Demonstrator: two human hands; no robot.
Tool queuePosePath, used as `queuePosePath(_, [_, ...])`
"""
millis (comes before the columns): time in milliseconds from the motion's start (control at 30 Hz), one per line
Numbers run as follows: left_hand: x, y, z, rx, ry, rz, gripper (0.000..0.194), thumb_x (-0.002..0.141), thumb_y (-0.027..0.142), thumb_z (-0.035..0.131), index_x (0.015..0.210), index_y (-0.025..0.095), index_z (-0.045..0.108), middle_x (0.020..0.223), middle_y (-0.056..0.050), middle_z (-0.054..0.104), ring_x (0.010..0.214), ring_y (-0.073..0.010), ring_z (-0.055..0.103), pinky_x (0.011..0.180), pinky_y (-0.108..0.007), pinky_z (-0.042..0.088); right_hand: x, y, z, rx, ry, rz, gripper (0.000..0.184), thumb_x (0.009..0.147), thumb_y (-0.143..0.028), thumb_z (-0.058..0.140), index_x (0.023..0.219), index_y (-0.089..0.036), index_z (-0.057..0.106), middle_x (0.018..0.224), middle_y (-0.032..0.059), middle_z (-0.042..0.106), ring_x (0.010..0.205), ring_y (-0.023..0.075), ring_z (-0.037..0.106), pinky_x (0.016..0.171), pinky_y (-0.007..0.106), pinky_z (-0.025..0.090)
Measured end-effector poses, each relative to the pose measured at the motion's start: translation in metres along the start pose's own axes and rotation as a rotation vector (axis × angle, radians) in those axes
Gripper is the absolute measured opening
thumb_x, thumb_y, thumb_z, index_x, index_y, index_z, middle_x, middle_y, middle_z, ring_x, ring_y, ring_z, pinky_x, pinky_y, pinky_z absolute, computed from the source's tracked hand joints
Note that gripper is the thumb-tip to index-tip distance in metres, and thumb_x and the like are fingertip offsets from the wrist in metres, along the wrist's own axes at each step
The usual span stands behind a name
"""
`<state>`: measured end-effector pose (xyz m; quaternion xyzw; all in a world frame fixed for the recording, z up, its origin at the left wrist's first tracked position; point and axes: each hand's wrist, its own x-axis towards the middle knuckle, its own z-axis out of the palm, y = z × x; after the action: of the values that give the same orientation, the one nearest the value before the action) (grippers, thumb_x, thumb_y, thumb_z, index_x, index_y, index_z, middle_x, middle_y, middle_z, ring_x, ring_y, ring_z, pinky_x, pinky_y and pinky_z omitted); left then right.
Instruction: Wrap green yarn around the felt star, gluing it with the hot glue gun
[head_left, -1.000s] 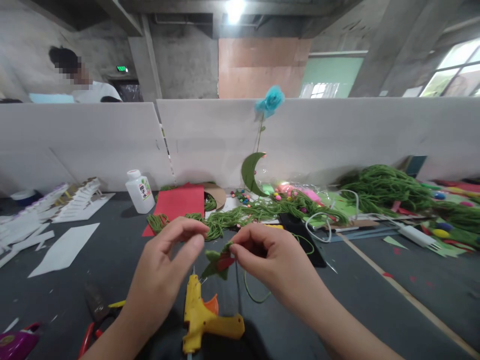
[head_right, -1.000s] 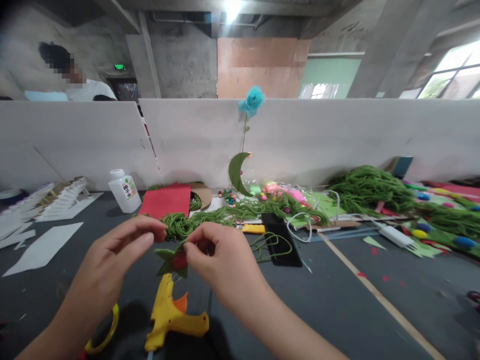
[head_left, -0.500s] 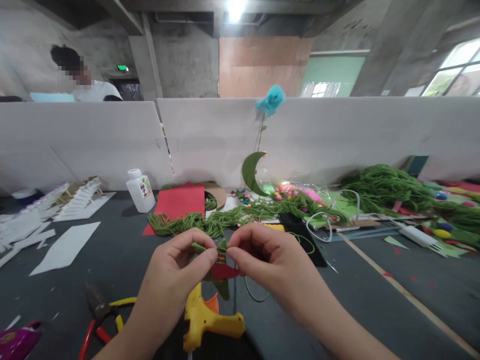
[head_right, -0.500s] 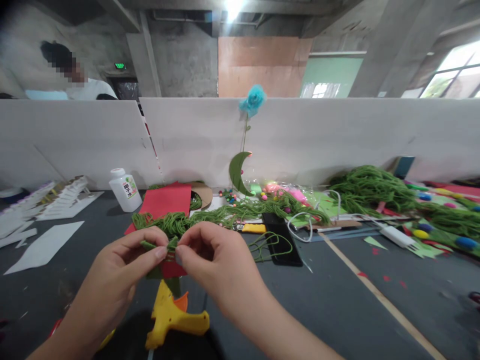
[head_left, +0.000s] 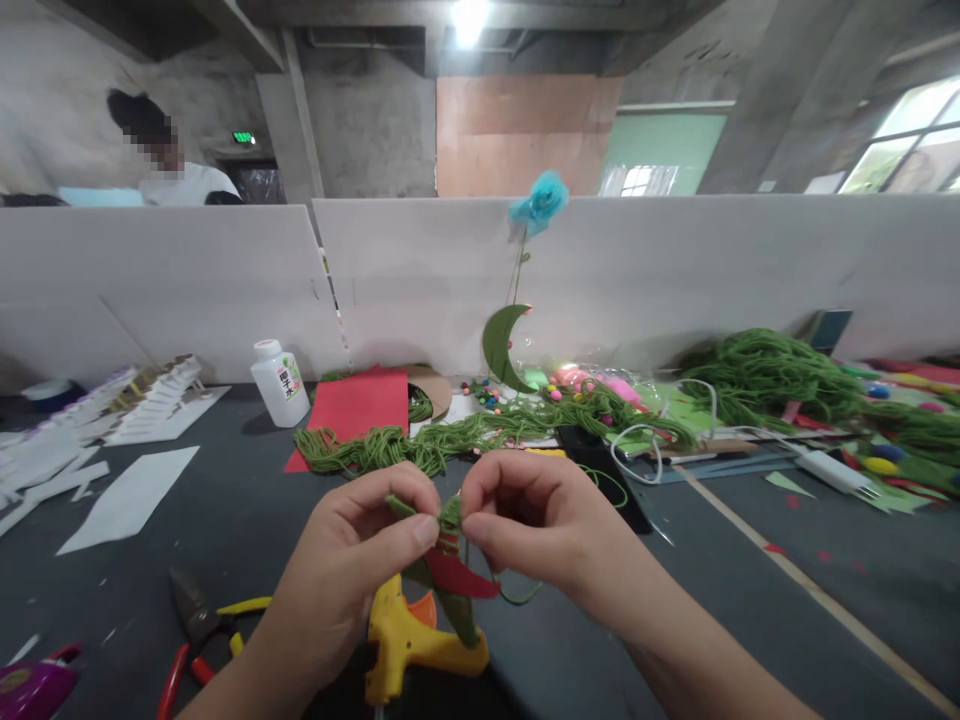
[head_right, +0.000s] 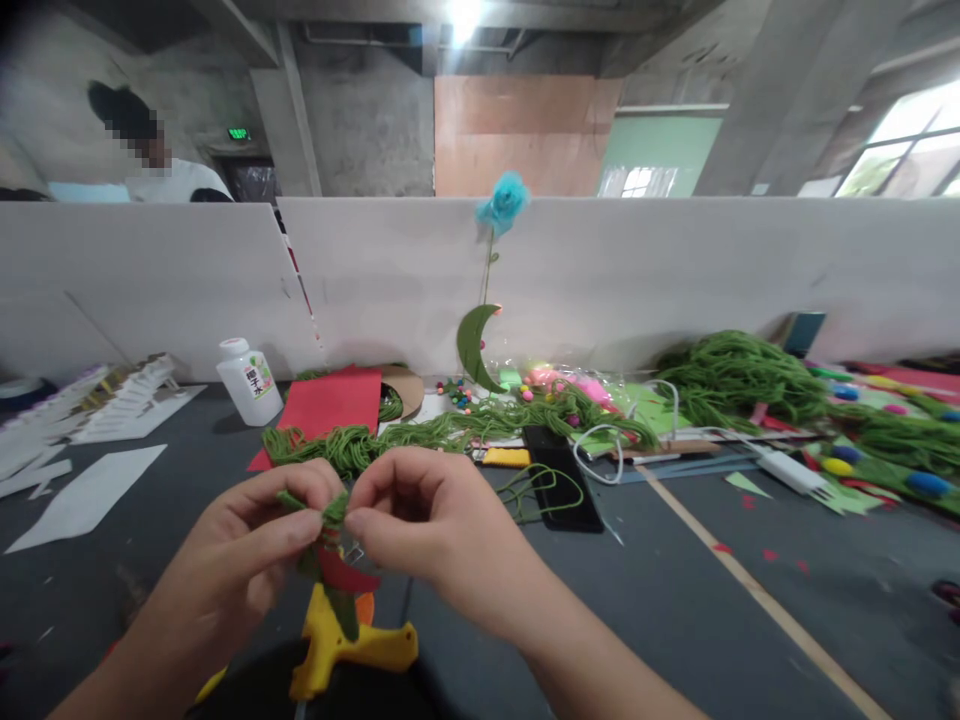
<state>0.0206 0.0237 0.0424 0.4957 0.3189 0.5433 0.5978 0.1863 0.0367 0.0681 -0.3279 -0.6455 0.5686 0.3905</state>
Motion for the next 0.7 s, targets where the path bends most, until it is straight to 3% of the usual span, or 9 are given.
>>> queuePosePath(267, [-0.0011,0.0001,0.0016,-0.236,-0.134,-0.156,0.005,0.065,0.015,0.063,0.060,0.017,0.064,0.062,0.002,0.052,0.062,-0.0110,0.045,0.060,-0.022,0.037,-0.0037,-0.0003,0.0011,0.082,-0.074,0.002,0.009,0.073,-0.012,0.060,0.068,-0.016,0.055,0.055,-0.0067,0.048,0.047,0.0039,0.040,0.044,0.016,0.031])
queuePosePath(433, [-0.0014,-0.0028,0.0010,-0.330,-0.159,-0.254,0.004,0.063,0.015,0.065,0.066,0.015,0.067,0.061,0.001,0.057,0.058,-0.0093,0.048,0.058,-0.020,0.038,-0.0019,0.0011,0.0015,0.172,-0.108,0.016,0.010,0.071,-0.017,0.068,0.079,-0.018,0.061,0.056,-0.0063,0.055,0.049,0.0051,0.049,0.049,0.016,0.038])
queuePosePath(533, [-0.0006,-0.0049,0.0021,-0.330,-0.186,-0.334,0.006,0.064,0.017,0.065,0.068,0.013,0.067,0.057,0.000,0.056,0.054,-0.0085,0.047,0.055,-0.019,0.037,-0.0019,0.0008,0.0020,0.186,-0.110,0.029,0.004,0.073,-0.017,0.066,0.075,-0.017,0.062,0.060,-0.0031,0.061,0.055,0.0087,0.058,0.055,0.020,0.045])
queuePosePath(633, [0.0028,-0.0041,0.0029,-0.289,-0.211,-0.354,0.008,0.069,0.017,0.063,0.073,0.014,0.069,0.062,-0.001,0.059,0.059,-0.0094,0.051,0.058,-0.019,0.039,-0.0009,-0.0018,0.0001,0.138,-0.046,0.030,0.006,0.073,-0.018,0.064,0.069,-0.017,0.060,0.060,-0.0017,0.062,0.057,0.0111,0.060,0.055,0.023,0.046])
queuePosePath(700, [0.0063,-0.0017,0.0013,-0.178,-0.138,-0.293,0.012,0.072,0.018,0.062,0.081,0.017,0.069,0.075,-0.002,0.064,0.072,-0.0119,0.056,0.067,-0.021,0.042,0.0006,-0.0037,-0.0022,0.001,0.052,0.020,0.007,0.072,-0.017,0.063,0.066,-0.016,0.060,0.055,-0.0038,0.057,0.050,0.0073,0.052,0.049,0.019,0.040])
